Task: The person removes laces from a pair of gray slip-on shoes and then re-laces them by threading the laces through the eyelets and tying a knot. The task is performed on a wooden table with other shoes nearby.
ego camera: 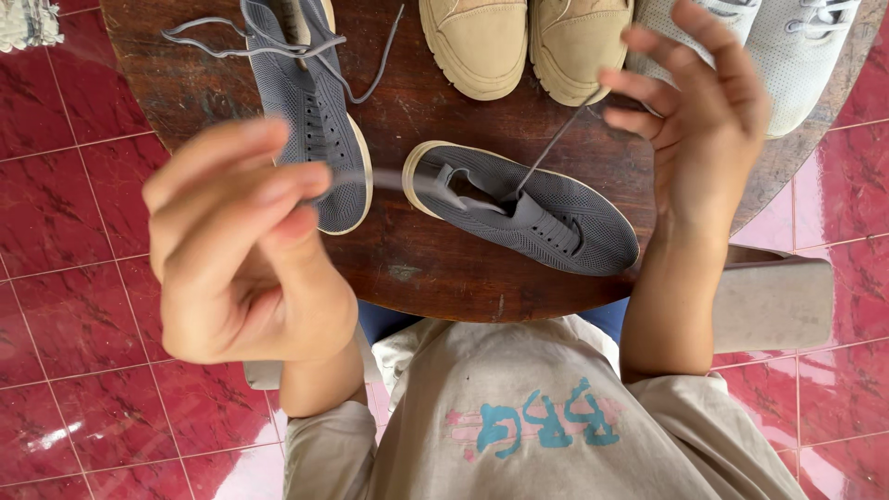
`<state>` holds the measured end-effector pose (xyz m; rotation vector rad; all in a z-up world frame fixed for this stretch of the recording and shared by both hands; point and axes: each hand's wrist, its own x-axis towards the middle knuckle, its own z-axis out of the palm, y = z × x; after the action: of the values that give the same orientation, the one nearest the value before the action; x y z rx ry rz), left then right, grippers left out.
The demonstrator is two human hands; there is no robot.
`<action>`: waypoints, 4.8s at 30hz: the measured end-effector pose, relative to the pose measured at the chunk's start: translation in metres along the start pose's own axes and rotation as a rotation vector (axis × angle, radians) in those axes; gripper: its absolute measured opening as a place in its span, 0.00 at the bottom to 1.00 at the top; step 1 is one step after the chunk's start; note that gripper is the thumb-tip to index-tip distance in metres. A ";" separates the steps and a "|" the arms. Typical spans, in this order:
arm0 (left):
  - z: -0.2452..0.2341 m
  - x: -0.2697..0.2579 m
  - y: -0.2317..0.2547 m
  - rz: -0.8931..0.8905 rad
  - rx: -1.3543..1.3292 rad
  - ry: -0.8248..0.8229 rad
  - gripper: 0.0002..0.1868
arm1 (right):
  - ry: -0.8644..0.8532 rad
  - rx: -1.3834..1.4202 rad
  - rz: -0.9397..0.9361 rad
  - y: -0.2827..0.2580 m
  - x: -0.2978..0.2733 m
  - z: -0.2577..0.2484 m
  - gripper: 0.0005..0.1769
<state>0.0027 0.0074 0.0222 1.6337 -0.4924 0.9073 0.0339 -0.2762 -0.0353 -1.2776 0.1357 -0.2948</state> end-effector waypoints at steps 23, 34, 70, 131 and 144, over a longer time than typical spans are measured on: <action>0.043 -0.015 -0.031 0.227 0.405 -1.283 0.13 | -0.857 -0.896 -0.511 -0.007 -0.022 0.006 0.12; 0.046 -0.015 -0.048 -0.399 -0.070 -1.307 0.06 | -0.919 -0.911 -0.668 -0.020 -0.024 0.001 0.17; 0.096 -0.099 -0.084 -1.032 0.020 -1.348 0.09 | -0.687 -0.526 -0.442 0.026 -0.029 -0.046 0.10; 0.097 -0.039 -0.045 -0.760 -0.020 -1.429 0.08 | -0.321 -0.993 -0.429 0.016 -0.087 -0.065 0.21; 0.057 -0.019 -0.007 -0.942 -0.254 -1.141 0.09 | -0.415 -0.796 -0.663 0.008 -0.090 -0.020 0.15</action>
<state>0.0129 -0.0478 0.0000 1.7336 -0.4609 -0.8166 -0.0568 -0.2666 -0.0542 -2.1313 -0.5958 -0.5628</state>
